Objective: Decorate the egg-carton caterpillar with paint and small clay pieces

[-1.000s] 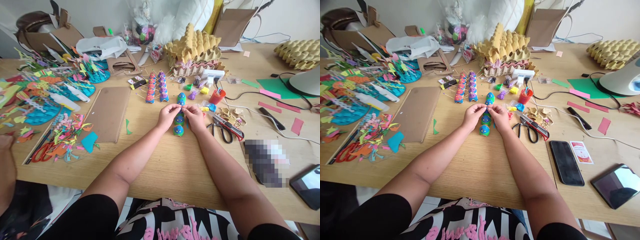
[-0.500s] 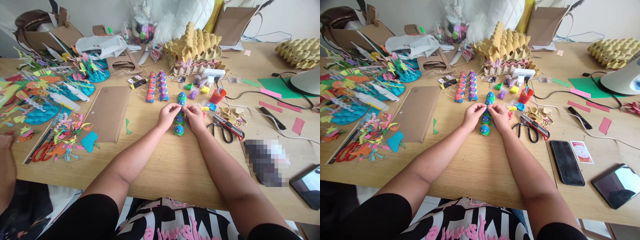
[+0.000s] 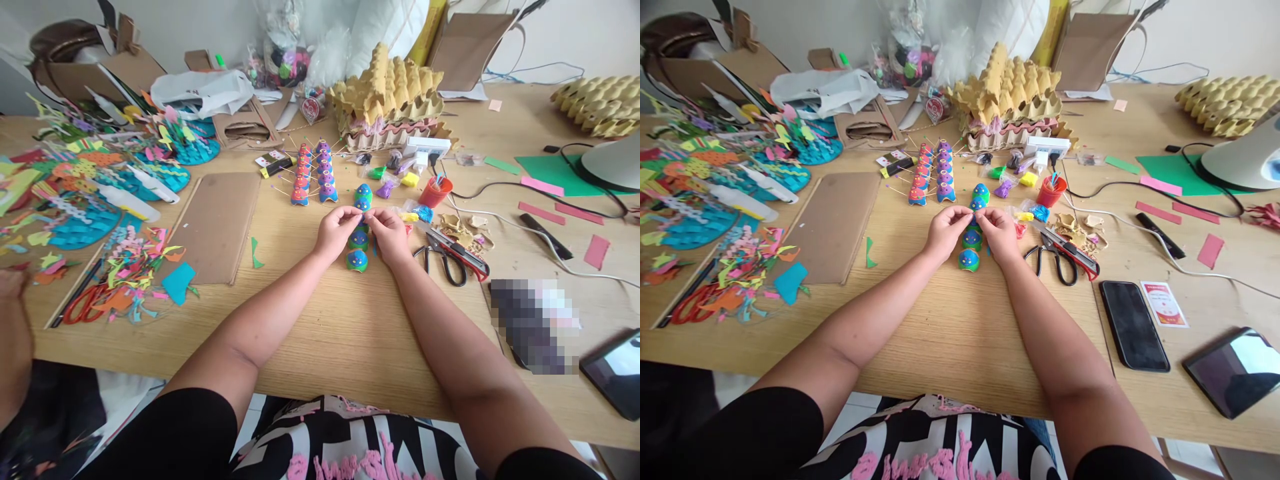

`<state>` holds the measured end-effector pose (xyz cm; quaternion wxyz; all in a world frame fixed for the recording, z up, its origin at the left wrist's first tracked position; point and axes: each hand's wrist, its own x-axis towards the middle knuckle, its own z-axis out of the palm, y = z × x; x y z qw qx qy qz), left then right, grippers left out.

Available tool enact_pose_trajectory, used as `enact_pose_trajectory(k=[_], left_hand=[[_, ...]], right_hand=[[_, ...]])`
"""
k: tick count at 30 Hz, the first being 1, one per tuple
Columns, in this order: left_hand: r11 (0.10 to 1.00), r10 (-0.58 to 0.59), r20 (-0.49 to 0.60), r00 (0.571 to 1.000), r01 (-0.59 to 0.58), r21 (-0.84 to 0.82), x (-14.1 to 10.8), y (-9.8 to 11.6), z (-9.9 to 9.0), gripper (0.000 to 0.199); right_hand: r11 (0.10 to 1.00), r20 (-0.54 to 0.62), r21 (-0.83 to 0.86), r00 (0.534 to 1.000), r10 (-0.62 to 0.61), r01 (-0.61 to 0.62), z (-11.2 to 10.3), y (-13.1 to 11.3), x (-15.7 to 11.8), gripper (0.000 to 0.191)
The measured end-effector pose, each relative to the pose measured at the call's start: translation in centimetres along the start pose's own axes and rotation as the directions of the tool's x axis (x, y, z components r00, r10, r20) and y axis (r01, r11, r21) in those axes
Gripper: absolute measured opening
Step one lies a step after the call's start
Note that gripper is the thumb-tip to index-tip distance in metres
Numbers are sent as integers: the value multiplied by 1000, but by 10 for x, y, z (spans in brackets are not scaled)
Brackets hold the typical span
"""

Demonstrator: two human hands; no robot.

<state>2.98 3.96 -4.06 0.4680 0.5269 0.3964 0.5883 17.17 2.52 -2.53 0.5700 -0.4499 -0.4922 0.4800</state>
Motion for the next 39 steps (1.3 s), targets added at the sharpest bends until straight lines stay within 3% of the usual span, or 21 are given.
enact_pose_trajectory(k=[16,32,39], left_hand=[[1000,5,27,1000,-5,-4,-1,1,0,17],[1000,9,28,1000,-9,7,-2,2,0,13],[1000,3,-3,1000,-3,-1,-1,4,0,20]], right_hand=[[999,-4,33,1000,-17,17,1,1,1,33],[1000,4,-16,1000,6,-6,0,2,2,45],[999,10,-28,1000,15,-15,-3,9,6,50]])
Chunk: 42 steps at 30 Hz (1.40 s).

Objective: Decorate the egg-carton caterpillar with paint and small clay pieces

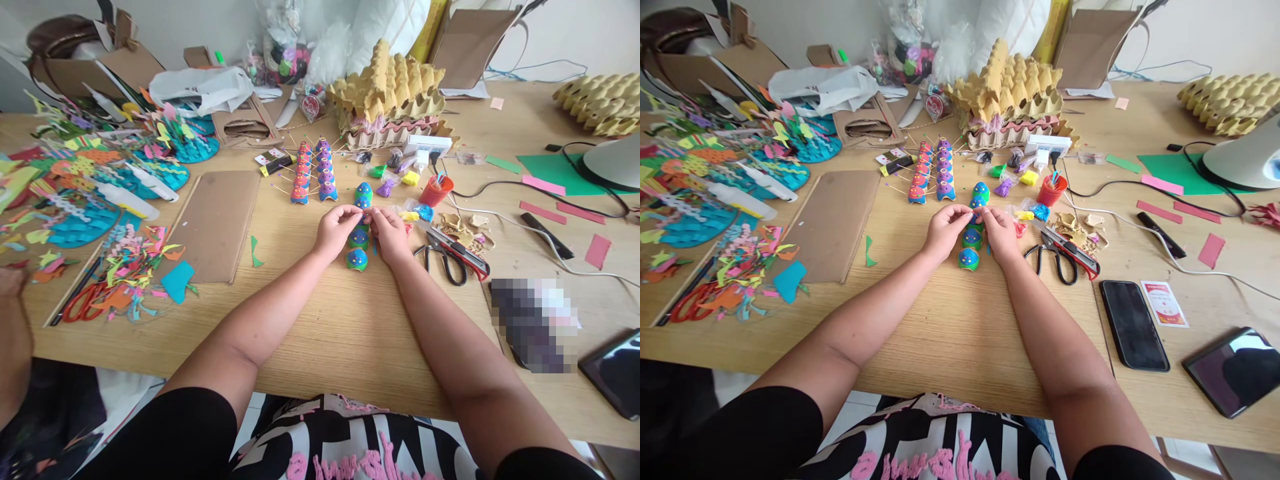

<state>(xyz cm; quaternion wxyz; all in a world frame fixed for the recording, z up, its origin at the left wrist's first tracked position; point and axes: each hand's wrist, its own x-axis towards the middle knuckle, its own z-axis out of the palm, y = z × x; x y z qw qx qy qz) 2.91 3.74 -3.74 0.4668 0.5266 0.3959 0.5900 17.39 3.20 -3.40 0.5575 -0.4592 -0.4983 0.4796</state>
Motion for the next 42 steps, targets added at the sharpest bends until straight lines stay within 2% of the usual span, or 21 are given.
enact_pose_trajectory(k=[10,15,26,42], left_hand=[[1000,10,12,1000,-10,-12,0,0,0,14],[1000,8,23,1000,-9,13,0,-3,0,16],[998,25,35,999,-27,57,1,-5,-1,13],[999,25,14,1000,-26,41,1,-6,-1,9]], right_hand=[[999,30,-2,999,41,-41,3,-10,-5,61],[998,25,23,998,64,-64,3,-9,-5,59],[999,57,44,998,7,-9,2,-11,-6,42],[1000,34,21,999,12,-13,1,-7,-4,46]])
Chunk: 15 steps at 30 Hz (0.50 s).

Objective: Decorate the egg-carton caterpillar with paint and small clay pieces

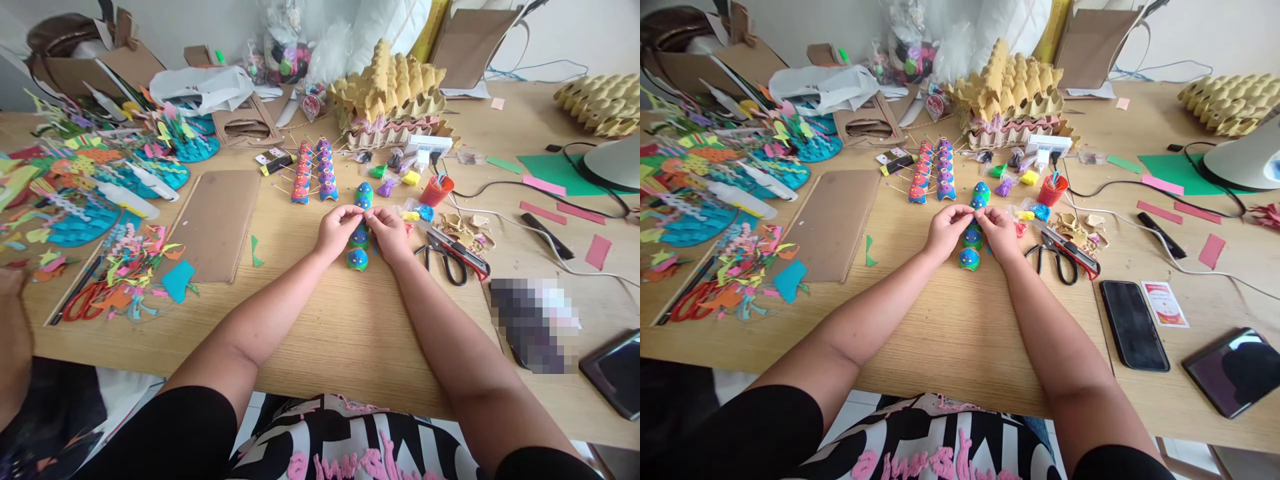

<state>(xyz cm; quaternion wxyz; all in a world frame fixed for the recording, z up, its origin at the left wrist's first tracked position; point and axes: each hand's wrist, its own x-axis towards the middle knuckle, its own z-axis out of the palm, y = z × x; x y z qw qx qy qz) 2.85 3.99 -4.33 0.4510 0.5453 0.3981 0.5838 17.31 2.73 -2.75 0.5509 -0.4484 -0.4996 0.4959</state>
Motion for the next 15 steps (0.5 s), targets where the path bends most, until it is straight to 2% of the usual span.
enact_pose_trajectory(k=[15], left_hand=[[1000,-18,6,1000,18,-12,-1,2,0,9]], right_hand=[[997,-14,-73,1000,-27,26,0,0,1,54]])
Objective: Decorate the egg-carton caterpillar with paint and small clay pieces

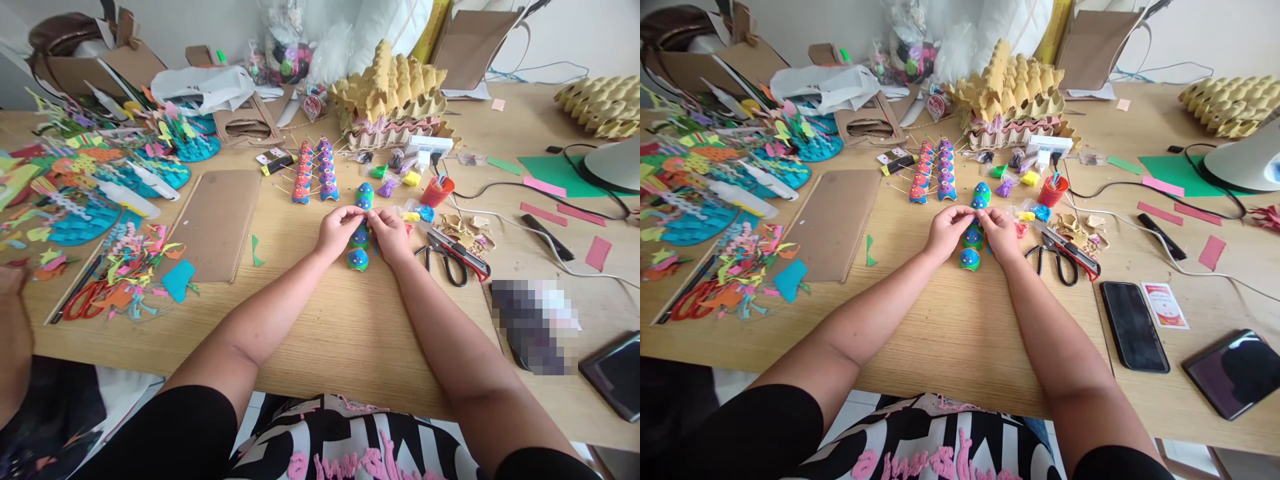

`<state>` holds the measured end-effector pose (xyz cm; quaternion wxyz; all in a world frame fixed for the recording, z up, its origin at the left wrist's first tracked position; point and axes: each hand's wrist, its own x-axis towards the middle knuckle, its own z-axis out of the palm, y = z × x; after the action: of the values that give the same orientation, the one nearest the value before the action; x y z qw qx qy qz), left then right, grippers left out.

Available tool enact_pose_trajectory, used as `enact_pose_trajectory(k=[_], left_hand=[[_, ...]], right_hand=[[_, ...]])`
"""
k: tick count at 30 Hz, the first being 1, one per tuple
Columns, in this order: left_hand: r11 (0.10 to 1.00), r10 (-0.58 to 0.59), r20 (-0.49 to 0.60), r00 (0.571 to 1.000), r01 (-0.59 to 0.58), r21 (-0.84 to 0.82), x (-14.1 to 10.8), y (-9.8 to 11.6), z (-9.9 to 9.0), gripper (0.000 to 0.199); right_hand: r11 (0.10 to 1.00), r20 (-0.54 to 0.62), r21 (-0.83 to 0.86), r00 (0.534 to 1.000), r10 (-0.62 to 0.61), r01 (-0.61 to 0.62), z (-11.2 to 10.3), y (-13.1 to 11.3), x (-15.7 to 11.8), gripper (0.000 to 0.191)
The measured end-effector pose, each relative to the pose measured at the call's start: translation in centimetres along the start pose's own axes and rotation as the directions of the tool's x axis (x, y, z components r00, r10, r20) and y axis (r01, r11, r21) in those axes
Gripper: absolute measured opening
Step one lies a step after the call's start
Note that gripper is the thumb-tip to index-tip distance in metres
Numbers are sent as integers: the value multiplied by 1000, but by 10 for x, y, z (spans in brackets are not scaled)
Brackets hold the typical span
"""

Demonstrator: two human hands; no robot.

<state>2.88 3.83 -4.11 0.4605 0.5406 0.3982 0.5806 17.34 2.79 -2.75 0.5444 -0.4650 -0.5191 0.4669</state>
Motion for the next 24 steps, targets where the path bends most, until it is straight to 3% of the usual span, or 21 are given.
enact_pose_trajectory(k=[24], left_hand=[[1000,-6,36,999,7,-16,-1,2,1,14]], right_hand=[[999,0,29,1000,19,-19,2,-4,-1,48]])
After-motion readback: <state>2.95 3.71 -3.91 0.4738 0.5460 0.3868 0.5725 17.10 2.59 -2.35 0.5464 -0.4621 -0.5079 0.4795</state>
